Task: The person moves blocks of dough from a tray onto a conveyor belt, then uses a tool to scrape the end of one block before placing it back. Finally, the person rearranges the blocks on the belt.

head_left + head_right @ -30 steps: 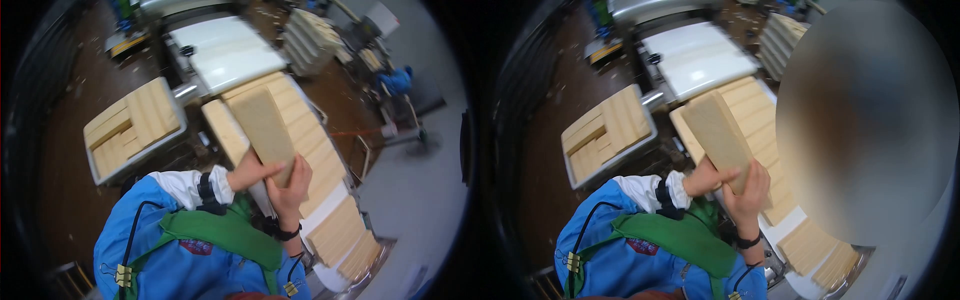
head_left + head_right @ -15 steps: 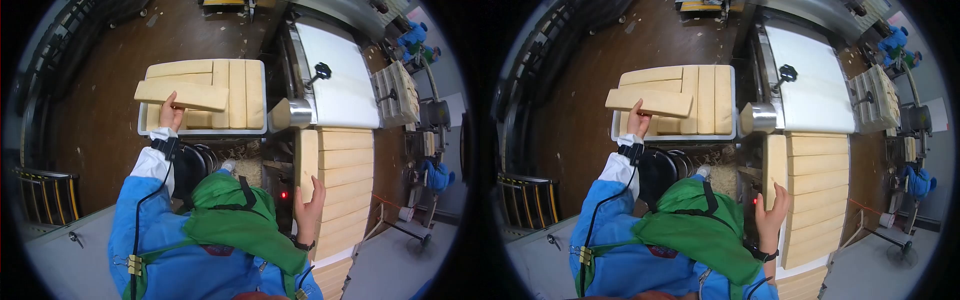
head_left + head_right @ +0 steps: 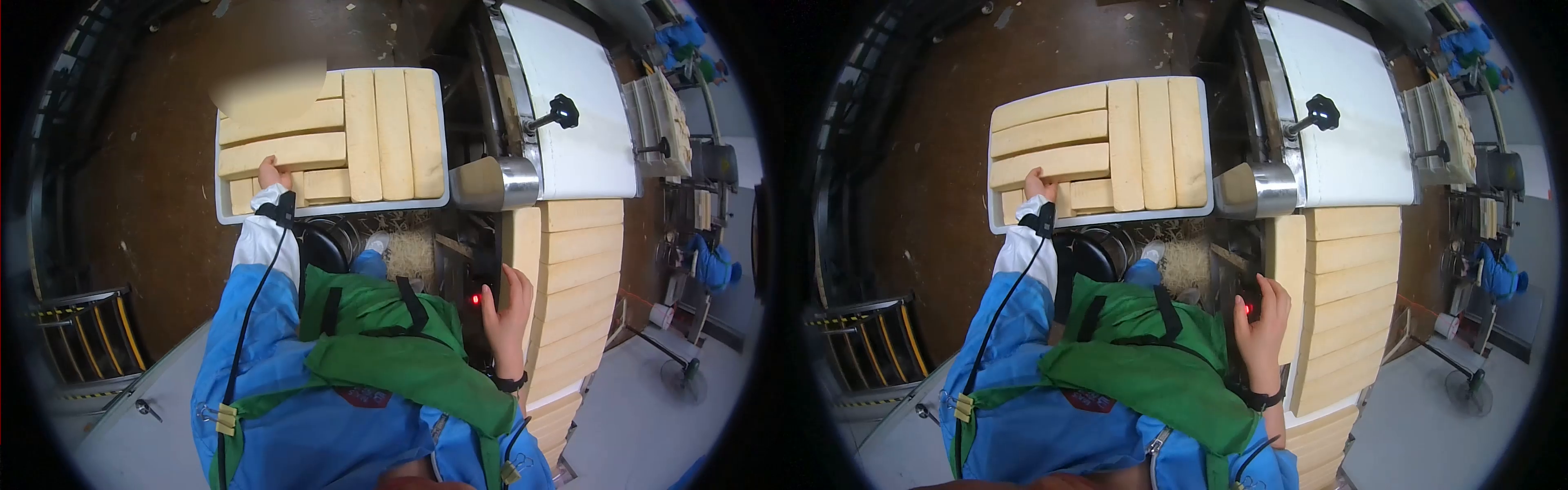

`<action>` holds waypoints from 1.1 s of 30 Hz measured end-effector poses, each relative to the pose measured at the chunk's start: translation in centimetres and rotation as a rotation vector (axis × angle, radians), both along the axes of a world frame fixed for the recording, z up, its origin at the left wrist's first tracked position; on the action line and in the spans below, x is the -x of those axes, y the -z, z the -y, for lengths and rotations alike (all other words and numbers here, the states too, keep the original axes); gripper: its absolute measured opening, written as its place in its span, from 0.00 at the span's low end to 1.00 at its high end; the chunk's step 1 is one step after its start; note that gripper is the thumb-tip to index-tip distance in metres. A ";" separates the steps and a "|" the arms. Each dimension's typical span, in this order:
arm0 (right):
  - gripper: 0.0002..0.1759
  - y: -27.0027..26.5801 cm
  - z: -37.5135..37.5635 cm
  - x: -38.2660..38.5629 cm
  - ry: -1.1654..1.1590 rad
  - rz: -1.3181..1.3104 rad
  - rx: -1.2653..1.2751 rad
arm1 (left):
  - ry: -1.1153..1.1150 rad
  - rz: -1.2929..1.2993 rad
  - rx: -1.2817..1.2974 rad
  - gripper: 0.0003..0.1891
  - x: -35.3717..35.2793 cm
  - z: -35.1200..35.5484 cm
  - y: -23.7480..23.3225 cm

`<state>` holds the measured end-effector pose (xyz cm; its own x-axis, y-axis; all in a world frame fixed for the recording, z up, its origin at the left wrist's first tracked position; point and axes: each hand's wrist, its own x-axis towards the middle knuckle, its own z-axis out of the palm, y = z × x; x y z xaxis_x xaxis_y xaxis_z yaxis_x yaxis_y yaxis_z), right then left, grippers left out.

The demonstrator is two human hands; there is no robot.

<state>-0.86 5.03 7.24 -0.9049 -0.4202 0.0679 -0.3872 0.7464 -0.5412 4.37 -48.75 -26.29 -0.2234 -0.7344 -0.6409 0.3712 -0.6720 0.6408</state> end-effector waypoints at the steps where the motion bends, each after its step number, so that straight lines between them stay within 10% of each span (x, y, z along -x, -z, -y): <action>1: 0.26 0.1 -0.1 0.0 0.011 0.002 0.009 | 0.091 0.054 0.124 0.18 -0.2 -0.7 0.2; 7: 0.26 0.0 -1.8 -0.5 0.075 -0.005 0.087 | 0.142 -0.028 -0.116 0.28 2.4 -5.0 -6.0; 11: 0.26 -0.1 -6.2 -1.5 0.242 -0.184 0.089 | 0.314 0.506 0.353 0.33 5.6 -14.0 -12.0; 15: 0.26 1.5 -17.6 -3.8 0.618 -0.372 -0.055 | 0.598 0.244 0.753 0.23 7.4 -23.4 -17.5; 23: 0.32 10.3 -40.9 -22.1 1.732 -0.002 -0.645 | 1.734 -0.452 0.490 0.12 8.6 -44.5 -31.8; 28: 0.33 13.0 -40.9 -25.3 1.764 0.149 -0.771 | 2.373 -0.333 0.233 0.12 6.7 -56.9 -33.6; 33: 0.42 10.2 -39.7 -22.4 1.768 0.206 -0.596 | 2.258 0.007 -0.237 0.11 5.5 -66.8 -29.0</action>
